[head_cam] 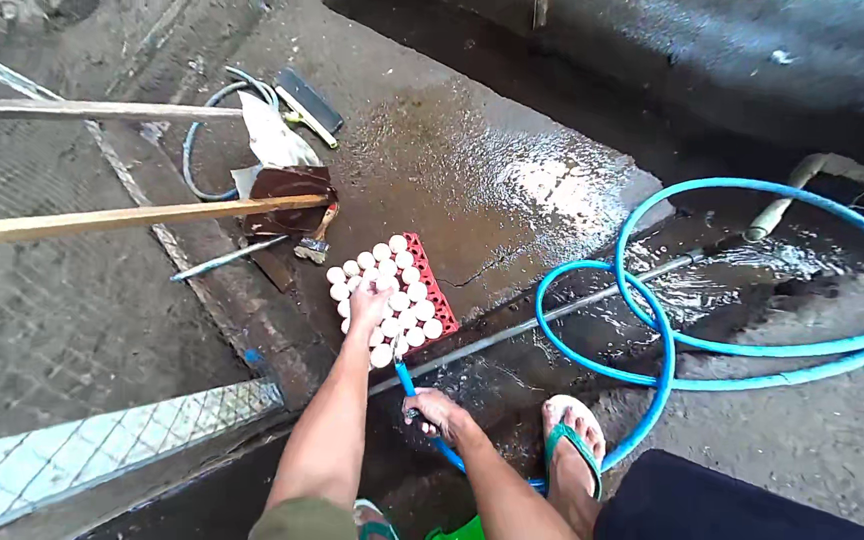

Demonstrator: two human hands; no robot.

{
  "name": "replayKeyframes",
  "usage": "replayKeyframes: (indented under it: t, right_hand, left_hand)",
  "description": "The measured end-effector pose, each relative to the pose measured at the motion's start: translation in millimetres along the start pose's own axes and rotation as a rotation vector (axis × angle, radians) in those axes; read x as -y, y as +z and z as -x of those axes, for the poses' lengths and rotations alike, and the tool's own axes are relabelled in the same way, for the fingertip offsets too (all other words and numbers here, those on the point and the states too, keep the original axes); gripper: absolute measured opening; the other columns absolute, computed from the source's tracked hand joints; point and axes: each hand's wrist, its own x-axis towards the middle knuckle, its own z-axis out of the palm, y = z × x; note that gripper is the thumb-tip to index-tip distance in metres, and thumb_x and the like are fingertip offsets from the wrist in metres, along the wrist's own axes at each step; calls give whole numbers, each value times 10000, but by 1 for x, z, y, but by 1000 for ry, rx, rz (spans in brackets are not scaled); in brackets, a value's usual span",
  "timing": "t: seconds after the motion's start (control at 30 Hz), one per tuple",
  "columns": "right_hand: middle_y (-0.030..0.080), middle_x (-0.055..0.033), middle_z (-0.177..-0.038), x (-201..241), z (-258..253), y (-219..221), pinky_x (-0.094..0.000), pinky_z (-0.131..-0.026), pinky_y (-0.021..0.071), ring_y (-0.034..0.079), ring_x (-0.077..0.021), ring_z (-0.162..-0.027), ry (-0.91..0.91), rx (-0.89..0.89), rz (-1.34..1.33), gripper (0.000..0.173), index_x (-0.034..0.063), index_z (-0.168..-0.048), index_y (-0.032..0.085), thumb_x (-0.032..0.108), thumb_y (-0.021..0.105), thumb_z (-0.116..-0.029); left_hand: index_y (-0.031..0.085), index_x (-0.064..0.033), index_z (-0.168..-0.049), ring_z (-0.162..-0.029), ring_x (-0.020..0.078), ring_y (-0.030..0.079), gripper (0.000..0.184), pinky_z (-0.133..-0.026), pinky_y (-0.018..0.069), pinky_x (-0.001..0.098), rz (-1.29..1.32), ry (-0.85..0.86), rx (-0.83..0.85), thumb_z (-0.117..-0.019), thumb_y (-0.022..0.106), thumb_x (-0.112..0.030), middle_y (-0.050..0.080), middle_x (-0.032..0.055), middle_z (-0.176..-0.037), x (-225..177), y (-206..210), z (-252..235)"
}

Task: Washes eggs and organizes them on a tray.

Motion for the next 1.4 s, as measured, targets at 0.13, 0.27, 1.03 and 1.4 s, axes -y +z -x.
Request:
replayKeyframes:
  t: [0.13,0.27,1.03,1.4]
  right_hand:
    - [568,-13,-757,-6,-7,2,-205,-396,329,406,-58,-454,16,11,-90,248,100,-1266,572,183,549,-1033]
    - [561,-12,-755,-6,-13,1,-215,-404,333,399,-64,-455,49,9,-102,275,110,-1292,579,200,557,-1034]
    - [600,-23,-767,-11,-11,-4,-195,-384,330,399,-47,-433,-10,0,-104,228,96,-1237,576,187,558,-1029]
    - [708,-18,-1062,-12,8,0,-203,-447,358,420,-24,-496,-100,115,358,373,145,-1416,551,163,515,-1045]
  left_hand:
    - [555,-17,-1387,-1204,365,618,546,-1066,459,552,-272,6,43,-919,751,-218,637,230,-1292,10,12,-30]
    - [604,9,-1337,-1305,390,536,487,-1116,403,569,-475,46,56,-932,735,-227,580,233,-1377,7,18,-37]
    - [616,26,-1251,-1348,362,466,624,-1111,406,546,-301,162,107,-783,864,-303,459,220,-1465,-16,26,1]
    - [358,-29,-1452,-810,202,678,427,-734,586,345,1009,-174,159,-1136,221,-281,664,132,-1021,70,-6,132]
